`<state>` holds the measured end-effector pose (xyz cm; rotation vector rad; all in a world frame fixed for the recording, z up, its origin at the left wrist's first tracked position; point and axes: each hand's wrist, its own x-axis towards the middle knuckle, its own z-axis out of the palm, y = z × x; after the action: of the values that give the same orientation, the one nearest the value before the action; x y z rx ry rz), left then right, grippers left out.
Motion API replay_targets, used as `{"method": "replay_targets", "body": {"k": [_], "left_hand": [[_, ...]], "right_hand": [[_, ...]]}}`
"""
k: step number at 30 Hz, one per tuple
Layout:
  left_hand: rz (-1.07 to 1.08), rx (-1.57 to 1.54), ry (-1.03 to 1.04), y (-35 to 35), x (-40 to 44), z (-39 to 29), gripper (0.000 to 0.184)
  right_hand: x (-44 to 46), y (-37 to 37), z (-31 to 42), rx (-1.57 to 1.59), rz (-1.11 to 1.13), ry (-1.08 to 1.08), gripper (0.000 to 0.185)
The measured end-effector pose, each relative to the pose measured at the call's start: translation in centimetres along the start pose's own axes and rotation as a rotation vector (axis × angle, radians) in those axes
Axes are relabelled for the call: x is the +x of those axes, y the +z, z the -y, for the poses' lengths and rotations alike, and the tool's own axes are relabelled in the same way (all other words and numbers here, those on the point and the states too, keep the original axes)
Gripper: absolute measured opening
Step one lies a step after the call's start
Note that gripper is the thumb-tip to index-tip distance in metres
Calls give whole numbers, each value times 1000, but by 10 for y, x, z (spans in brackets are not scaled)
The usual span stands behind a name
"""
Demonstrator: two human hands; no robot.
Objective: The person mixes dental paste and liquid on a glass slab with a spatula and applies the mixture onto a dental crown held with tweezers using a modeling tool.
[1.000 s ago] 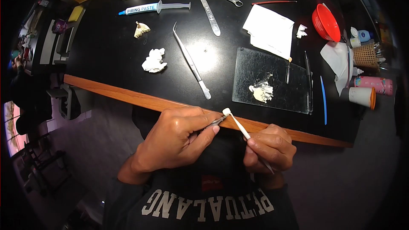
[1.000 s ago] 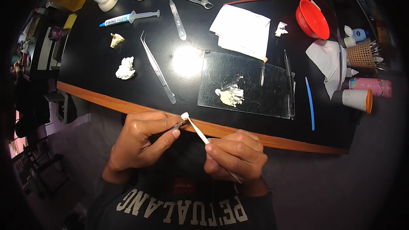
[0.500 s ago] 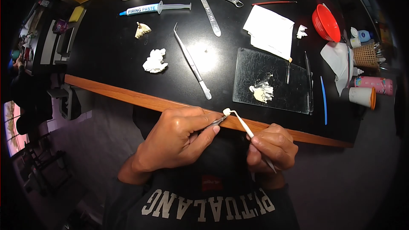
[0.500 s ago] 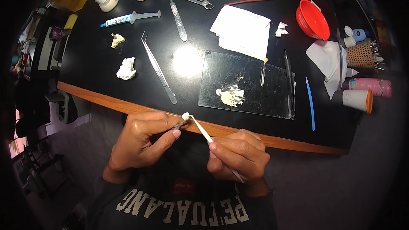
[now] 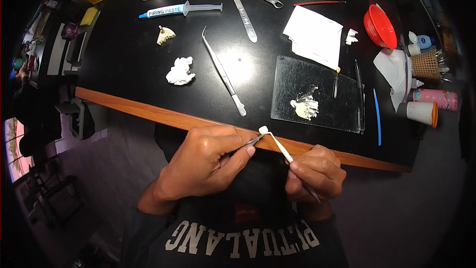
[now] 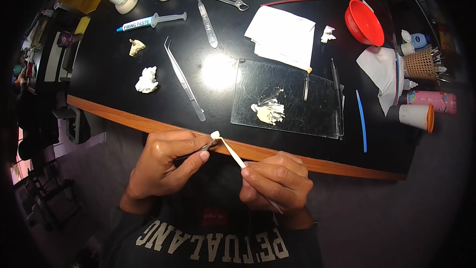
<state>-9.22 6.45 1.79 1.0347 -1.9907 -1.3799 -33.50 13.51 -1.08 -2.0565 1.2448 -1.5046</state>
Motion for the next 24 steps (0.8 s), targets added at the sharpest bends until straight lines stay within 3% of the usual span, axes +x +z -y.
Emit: {"method": "replay_targets", "body": {"k": [24], "left_hand": [[-36, -17, 33, 2, -1, 1, 27]], "right_hand": [[-4, -1, -1, 4, -47, -12, 26]]}}
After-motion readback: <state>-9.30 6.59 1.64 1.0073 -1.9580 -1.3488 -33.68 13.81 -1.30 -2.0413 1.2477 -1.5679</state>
